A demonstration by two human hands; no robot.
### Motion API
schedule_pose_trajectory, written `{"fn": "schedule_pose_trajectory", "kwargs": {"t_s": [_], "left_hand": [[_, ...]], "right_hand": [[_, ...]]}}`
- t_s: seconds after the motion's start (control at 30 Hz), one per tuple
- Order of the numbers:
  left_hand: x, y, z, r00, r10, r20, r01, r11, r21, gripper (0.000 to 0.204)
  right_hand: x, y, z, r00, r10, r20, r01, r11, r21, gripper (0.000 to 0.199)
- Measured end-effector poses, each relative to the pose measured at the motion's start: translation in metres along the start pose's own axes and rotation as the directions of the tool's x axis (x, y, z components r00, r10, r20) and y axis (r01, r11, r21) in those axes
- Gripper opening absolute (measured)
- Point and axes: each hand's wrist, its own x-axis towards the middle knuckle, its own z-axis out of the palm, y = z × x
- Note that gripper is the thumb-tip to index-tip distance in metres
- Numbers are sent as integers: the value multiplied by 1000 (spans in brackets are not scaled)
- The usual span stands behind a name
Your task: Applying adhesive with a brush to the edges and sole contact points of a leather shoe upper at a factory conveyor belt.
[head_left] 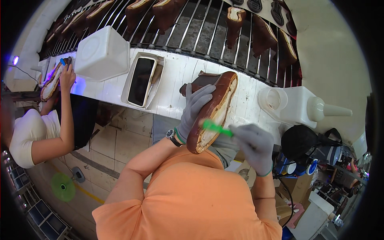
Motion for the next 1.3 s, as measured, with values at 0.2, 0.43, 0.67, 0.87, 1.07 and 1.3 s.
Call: {"fn": "schedule_pose_trajectory", "kwargs": {"t_s": [0.2, 0.43, 0.67, 0.87, 1.07, 1.3], "left_hand": [[10, 7, -4, 957, -279, 84, 288, 949, -127, 69], [19, 16, -11, 810, -494, 317, 582, 605, -543, 70], [56, 22, -18, 945, -159, 285, 180, 982, -48, 61], [94, 51, -41, 948, -2, 319, 24, 998, -63, 62], [119, 32, -61, 770, -6, 638, 231, 935, -270, 80], [137, 16, -54, 624, -58, 779, 436, 854, -286, 84]], "right_hand": [[4, -2, -8, 997, -8, 78, -7, 980, 198, 23], [-4, -11, 8, 977, 208, 49, -210, 892, 401, 23], [13, -9, -3, 963, 232, -135, -191, 947, 259, 27], [10, -21, -19, 985, -120, -128, 124, 992, 29, 35], [29, -17, -42, 956, -288, -59, 276, 948, -157, 30], [42, 1, -36, 945, -35, -325, 74, 992, 107, 27]]}}
